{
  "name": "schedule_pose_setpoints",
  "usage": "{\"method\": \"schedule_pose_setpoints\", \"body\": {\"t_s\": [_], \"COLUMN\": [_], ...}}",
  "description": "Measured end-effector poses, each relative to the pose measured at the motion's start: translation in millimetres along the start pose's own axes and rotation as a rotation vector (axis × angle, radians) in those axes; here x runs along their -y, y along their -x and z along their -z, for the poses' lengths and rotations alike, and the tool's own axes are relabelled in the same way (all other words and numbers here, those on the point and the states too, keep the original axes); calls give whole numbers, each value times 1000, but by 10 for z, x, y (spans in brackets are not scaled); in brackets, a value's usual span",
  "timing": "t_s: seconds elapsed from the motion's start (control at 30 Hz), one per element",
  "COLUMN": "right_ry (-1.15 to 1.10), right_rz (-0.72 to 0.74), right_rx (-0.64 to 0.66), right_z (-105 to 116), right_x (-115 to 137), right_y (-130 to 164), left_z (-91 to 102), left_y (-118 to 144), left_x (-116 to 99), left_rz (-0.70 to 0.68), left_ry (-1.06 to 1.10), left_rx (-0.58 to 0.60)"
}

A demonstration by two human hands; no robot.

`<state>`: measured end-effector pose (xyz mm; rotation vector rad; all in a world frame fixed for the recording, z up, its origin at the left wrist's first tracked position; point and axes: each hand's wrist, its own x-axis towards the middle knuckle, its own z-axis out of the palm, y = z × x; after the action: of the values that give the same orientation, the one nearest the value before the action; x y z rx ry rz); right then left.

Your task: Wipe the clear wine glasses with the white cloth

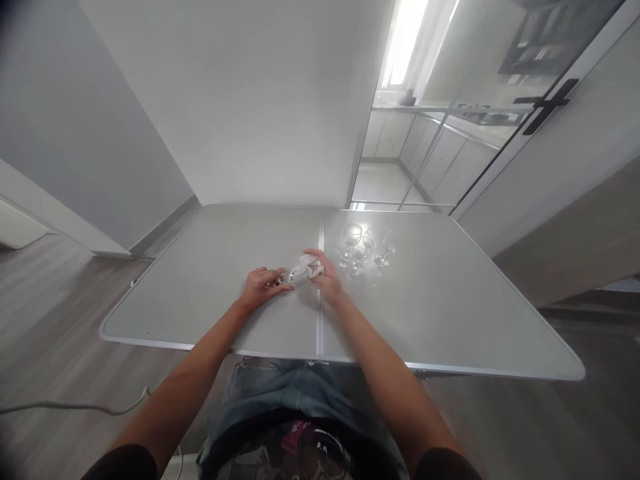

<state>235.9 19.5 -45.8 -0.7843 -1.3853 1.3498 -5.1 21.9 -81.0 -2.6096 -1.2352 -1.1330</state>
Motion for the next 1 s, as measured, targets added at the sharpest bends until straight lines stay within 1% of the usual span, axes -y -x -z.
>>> {"method": "schedule_pose_setpoints", "body": {"t_s": [0.13, 0.2, 0.27, 0.3, 0.33, 0.37, 0.4, 0.43, 0.5, 0.57, 0.63, 0.67, 0.7, 0.73, 0.77, 0.83, 0.9, 0.93, 1.0], "right_ry": [-263, -360, -389, -359, -295, -203, -93, 26, 242, 383, 431, 411, 363, 293, 201, -14, -201, -263, -286], "right_rz": [36, 69, 109, 126, 137, 144, 156, 180, 262, 359, 386, 368, 325, 259, 180, 7, -133, -174, -205], "right_rx": [-270, -384, -483, -517, -518, -474, -390, -273, 8, 243, 387, 412, 405, 372, 314, 149, 5, -42, -69], "right_z": [15, 19, 23, 23, 21, 15, 6, -6, -36, -61, -73, -73, -71, -70, -73, -96, -147, -182, -258], "right_x": [-39, -69, -98, -109, -116, -118, -114, -104, -69, -28, 0, 5, 0, -13, -37, -108, -199, -243, -314], "right_y": [-46, -88, -118, -121, -113, -97, -75, -50, -9, 7, -2, -12, -25, -39, -52, -76, -82, -75, -39], "left_z": [25, 29, 27, 26, 26, 28, 33, 40, 58, 77, 88, 90, 91, 91, 90, 90, 89, 87, 81], "left_y": [4, 16, 24, 26, 26, 24, 20, 15, 3, -10, -21, -24, -27, -30, -31, -36, -44, -50, -63], "left_x": [32, 59, 77, 81, 81, 77, 71, 63, 43, 21, -1, -11, -20, -27, -33, -41, -48, -51, -61], "left_rz": [31, 42, 37, 28, 14, -3, -18, -35, -72, -117, -160, -171, -171, -156, -132, -59, 60, 131, 267], "left_ry": [27, 20, 3, -10, -25, -40, -55, -69, -98, -119, -115, -101, -83, -60, -31, 34, 83, 102, 127], "left_rx": [-54, -91, -102, -97, -85, -66, -49, -32, 3, 39, 69, 77, 80, 76, 63, 0, -103, -152, -213]}}
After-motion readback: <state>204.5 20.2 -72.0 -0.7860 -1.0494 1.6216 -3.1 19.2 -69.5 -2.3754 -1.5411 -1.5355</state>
